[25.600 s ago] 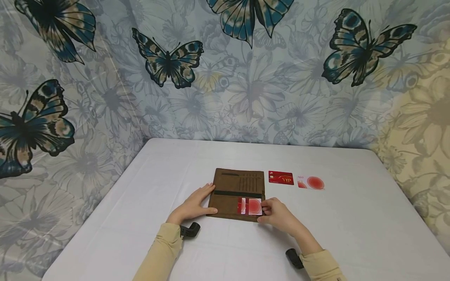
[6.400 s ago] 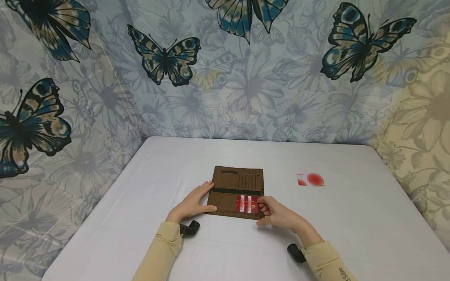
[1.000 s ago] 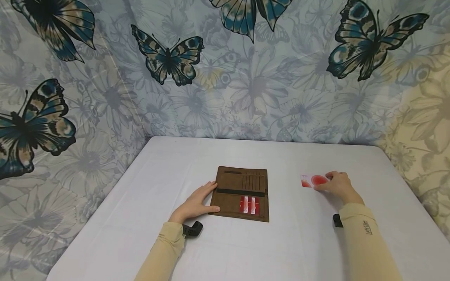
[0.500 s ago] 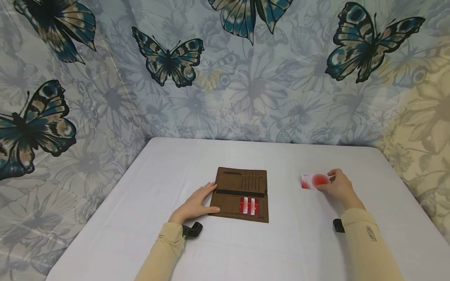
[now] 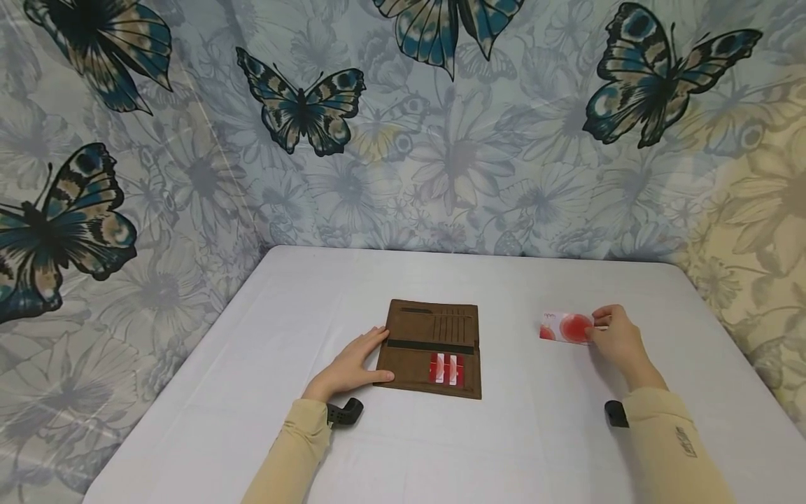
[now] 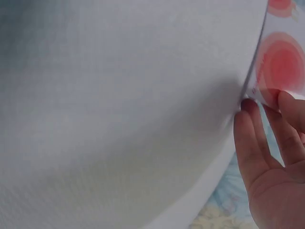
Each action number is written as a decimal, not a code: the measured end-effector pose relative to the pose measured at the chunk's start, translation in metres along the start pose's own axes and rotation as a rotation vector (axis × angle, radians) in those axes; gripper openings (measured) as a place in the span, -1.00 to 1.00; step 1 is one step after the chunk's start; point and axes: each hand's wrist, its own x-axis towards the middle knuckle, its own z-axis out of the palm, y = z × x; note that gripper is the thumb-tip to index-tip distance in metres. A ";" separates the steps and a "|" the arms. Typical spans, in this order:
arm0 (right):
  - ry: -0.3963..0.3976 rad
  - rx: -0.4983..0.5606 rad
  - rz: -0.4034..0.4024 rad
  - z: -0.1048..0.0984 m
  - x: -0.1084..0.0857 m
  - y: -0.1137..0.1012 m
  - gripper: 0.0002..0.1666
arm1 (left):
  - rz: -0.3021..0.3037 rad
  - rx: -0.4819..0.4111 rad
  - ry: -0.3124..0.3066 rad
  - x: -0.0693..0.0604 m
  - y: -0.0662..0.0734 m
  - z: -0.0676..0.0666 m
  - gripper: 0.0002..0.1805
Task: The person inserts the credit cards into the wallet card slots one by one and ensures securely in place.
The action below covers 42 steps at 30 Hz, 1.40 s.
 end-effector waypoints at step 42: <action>-0.246 0.428 -0.163 0.055 -0.052 -0.083 -0.65 | 0.007 -0.001 0.001 0.001 -0.001 0.000 -0.03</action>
